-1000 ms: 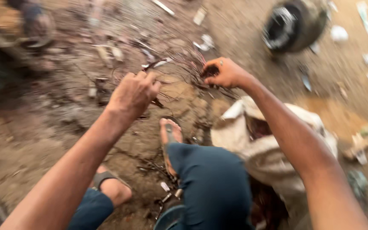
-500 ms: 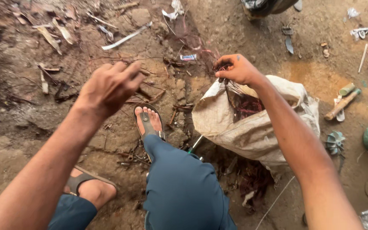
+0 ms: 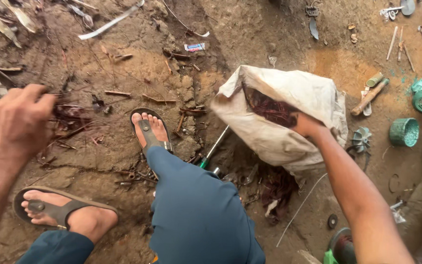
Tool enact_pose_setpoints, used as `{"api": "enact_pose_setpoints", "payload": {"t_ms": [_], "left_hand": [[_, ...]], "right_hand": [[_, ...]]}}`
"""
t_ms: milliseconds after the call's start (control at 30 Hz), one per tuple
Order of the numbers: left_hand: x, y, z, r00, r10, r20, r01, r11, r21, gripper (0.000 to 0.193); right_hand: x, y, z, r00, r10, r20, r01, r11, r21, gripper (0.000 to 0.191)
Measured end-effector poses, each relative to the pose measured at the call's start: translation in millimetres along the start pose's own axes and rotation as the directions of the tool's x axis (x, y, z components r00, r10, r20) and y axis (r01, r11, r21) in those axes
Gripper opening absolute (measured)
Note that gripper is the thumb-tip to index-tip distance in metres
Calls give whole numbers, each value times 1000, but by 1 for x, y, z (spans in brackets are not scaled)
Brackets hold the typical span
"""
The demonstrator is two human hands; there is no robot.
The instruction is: The person sits on the ground and repeatedly picks up bundles of reddish wires, untangles them by hand, and places them into a white sack. The person also handles a metal bucket containing additional wires and debris.
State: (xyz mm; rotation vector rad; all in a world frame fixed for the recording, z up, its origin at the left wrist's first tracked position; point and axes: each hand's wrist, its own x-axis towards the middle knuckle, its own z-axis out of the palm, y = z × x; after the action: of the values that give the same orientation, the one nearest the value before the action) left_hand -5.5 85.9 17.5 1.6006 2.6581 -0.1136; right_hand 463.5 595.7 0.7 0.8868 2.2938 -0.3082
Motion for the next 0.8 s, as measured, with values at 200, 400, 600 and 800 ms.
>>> {"api": "enact_pose_setpoints", "payload": {"t_ms": [200, 400, 600, 800], "left_hand": [[-9, -16, 17, 993, -79, 83, 86, 993, -82, 33], [-11, -45, 17, 966, -191, 173, 223, 956, -189, 25], [2, -44, -13, 907, -264, 329, 367, 879, -305, 27], [7, -46, -37, 928, -234, 292, 351, 811, -467, 31]], "right_hand": [[10, 0, 5, 999, 17, 42, -12, 994, -108, 76], [29, -113, -65, 985, 67, 162, -35, 981, -192, 66], [36, -310, -122, 843, -487, -229, 523, 841, 140, 95], [69, -488, -94, 635, -762, -126, 764, 596, 246, 102]]}}
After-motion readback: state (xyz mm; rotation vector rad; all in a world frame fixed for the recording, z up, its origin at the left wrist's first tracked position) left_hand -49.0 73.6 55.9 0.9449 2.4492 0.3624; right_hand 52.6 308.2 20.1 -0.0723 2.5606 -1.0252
